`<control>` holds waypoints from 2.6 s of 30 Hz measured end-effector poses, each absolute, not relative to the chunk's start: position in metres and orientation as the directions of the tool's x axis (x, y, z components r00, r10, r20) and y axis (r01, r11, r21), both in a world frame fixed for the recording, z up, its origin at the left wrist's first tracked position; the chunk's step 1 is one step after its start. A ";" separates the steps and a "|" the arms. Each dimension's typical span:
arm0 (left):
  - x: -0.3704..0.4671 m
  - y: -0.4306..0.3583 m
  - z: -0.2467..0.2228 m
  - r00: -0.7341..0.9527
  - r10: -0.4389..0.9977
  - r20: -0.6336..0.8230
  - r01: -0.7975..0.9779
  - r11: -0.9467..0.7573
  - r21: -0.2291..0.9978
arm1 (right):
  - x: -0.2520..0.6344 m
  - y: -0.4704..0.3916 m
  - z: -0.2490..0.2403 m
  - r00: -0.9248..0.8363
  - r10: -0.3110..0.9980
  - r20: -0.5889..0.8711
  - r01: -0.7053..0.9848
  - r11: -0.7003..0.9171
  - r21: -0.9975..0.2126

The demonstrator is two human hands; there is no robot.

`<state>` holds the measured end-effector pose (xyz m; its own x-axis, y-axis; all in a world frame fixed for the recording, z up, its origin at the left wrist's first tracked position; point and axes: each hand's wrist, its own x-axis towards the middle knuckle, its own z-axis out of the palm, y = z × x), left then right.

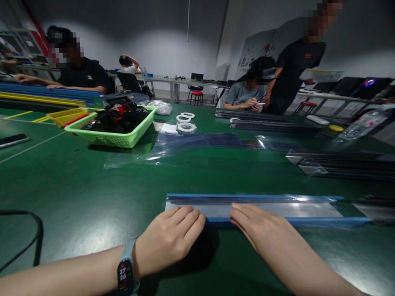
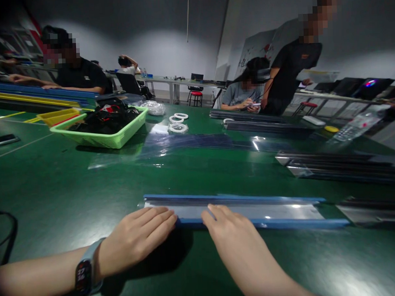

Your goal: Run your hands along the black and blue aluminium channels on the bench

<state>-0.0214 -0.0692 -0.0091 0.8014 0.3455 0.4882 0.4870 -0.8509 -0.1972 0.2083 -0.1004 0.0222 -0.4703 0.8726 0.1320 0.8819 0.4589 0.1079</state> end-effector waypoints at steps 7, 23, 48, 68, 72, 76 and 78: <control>-0.021 -0.065 -0.014 0.764 0.410 0.498 0.552 -0.815 -0.175 | 0.225 -0.102 0.011 -0.459 0.875 0.152 0.885 0.435 0.167; -0.019 -0.067 -0.013 0.731 0.445 0.518 0.588 -0.795 -0.147 | 0.198 -0.098 0.015 -0.441 0.871 0.214 0.896 0.417 0.151; -0.018 -0.066 -0.020 0.690 0.592 0.416 0.668 -0.742 -0.054 | 0.197 -0.099 0.001 -0.430 0.863 0.266 0.901 0.391 0.188; -0.017 -0.067 -0.023 0.670 0.609 0.425 0.680 -0.733 -0.020 | 0.195 -0.096 -0.008 -0.387 0.893 0.230 0.922 0.371 0.113; -0.017 -0.067 -0.024 0.674 0.626 0.393 0.686 -0.728 -0.016 | 0.195 -0.095 -0.008 -0.390 0.894 0.221 0.921 0.374 0.110; -0.016 -0.067 -0.023 0.677 0.625 0.389 0.684 -0.729 -0.021 | 0.195 -0.095 -0.007 -0.388 0.899 0.203 0.922 0.377 0.092; -0.016 -0.068 -0.022 0.676 0.625 0.390 0.686 -0.728 -0.023 | 0.195 -0.094 -0.007 -0.393 0.897 0.200 0.919 0.386 0.077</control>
<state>-0.0162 -0.0680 -0.0222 0.6764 0.6250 0.3896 0.6856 -0.7276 -0.0231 0.1949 -0.0941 -0.0067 -0.3931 0.8975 0.2001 0.9195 0.3855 0.0770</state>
